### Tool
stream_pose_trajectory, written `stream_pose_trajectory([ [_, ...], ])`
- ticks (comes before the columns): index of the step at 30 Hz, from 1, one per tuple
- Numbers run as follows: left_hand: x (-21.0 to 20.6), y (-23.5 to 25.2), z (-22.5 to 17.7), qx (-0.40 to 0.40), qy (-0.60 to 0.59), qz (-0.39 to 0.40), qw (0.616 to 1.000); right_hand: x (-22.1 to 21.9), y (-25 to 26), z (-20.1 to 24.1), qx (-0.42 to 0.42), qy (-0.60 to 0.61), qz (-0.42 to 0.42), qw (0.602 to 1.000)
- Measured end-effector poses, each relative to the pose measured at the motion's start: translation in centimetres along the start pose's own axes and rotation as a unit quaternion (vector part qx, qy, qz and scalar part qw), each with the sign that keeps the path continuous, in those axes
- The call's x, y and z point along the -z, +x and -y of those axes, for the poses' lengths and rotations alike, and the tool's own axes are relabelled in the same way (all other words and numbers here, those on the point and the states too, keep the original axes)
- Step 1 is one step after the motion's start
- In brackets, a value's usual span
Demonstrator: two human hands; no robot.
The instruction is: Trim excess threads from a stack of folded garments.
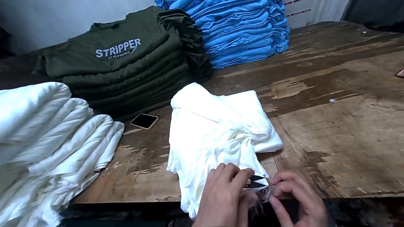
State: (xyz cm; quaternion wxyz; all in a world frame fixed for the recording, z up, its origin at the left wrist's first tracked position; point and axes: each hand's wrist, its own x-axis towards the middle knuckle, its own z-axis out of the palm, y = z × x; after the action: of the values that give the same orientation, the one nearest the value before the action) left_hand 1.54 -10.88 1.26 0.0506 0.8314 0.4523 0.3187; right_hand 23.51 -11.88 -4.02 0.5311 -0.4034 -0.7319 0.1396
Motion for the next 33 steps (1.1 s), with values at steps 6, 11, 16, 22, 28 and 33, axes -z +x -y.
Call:
stream_pose_trajectory([
  [6,0.7,0.2,0.9,0.051,-0.127,-0.027,0.99,-4.0,1.6,0.6,-0.012,0.04,-0.118,0.992],
  [11,1.6,2.3,2.2,0.198,-0.234,-0.03,0.951,-4.8,4.7,1.1,-0.153,0.413,-0.13,0.888],
  [16,1.2,2.7,2.8,0.228,-0.281,-0.025,0.932,-4.8,3.8,0.9,-0.049,0.13,-0.067,0.988],
  [22,1.1,2.4,2.6,0.216,-0.291,-0.018,0.932,-4.6,3.0,1.2,0.007,0.055,-0.092,0.994],
  [28,0.9,0.5,2.3,0.095,-0.204,-0.072,0.972,-1.9,1.1,0.7,0.094,-0.045,-0.125,0.987],
  [33,0.9,-0.6,1.5,-0.129,0.031,-0.198,0.971,-2.0,-0.3,1.3,0.032,0.047,-0.133,0.989],
])
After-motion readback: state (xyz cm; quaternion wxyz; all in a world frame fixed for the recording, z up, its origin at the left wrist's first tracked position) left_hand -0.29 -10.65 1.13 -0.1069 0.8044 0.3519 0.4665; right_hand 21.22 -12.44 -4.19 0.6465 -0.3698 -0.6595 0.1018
